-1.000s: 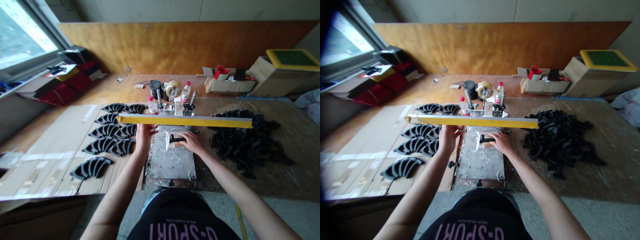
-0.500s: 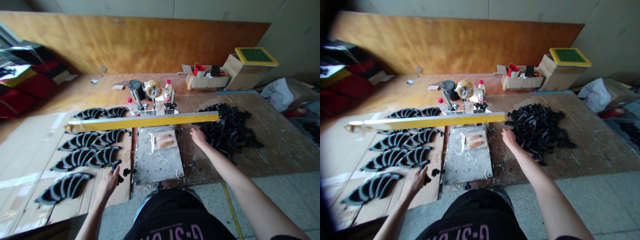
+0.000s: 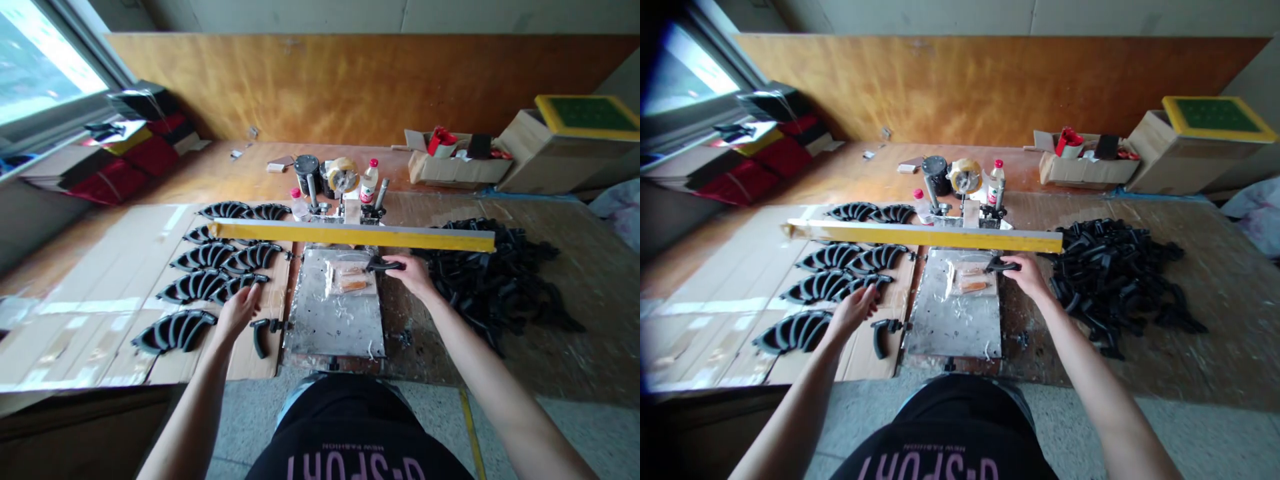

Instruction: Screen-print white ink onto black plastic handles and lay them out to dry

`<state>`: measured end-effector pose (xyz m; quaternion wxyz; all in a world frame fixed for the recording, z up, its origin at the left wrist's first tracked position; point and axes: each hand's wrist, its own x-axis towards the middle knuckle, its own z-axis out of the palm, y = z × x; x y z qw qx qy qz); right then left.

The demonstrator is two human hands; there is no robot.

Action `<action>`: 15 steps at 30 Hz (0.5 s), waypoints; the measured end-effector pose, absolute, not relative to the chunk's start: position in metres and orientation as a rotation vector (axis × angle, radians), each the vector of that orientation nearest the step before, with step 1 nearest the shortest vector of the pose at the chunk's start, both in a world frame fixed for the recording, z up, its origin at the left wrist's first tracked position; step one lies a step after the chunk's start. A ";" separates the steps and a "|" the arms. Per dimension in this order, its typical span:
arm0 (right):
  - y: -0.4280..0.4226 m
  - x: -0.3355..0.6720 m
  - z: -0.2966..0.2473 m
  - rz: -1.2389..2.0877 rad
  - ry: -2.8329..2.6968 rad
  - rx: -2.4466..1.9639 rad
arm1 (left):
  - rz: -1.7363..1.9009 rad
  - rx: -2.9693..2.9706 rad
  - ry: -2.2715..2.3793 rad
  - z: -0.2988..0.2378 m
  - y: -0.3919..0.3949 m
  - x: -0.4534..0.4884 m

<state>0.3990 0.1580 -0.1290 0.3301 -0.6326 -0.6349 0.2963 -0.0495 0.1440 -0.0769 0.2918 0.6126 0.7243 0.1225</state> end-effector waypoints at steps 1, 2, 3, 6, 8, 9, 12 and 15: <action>0.158 0.382 -0.130 0.777 -1.726 -1.550 | 0.565 1.523 1.868 -0.065 0.156 -0.037; 0.159 0.365 -0.133 0.758 -1.794 -1.482 | 0.815 1.421 1.763 -0.053 0.168 -0.023; 0.160 0.349 -0.136 0.719 -1.864 -1.442 | 1.006 1.349 1.628 -0.040 0.179 -0.008; 0.160 0.317 -0.147 0.524 -2.070 -1.417 | 1.280 1.238 1.353 -0.004 0.202 0.036; 0.156 0.307 -0.150 0.378 -2.176 -1.435 | 1.321 1.226 1.312 0.008 0.209 0.054; 0.154 0.305 -0.150 0.306 -2.220 -1.443 | 1.326 1.227 1.319 0.010 0.210 0.059; 0.145 0.312 -0.145 -0.008 -2.268 -1.521 | 1.320 1.223 1.331 0.004 0.199 0.057; 0.146 0.338 -0.135 -0.363 -2.122 -1.720 | 1.217 1.191 1.307 -0.010 0.176 0.042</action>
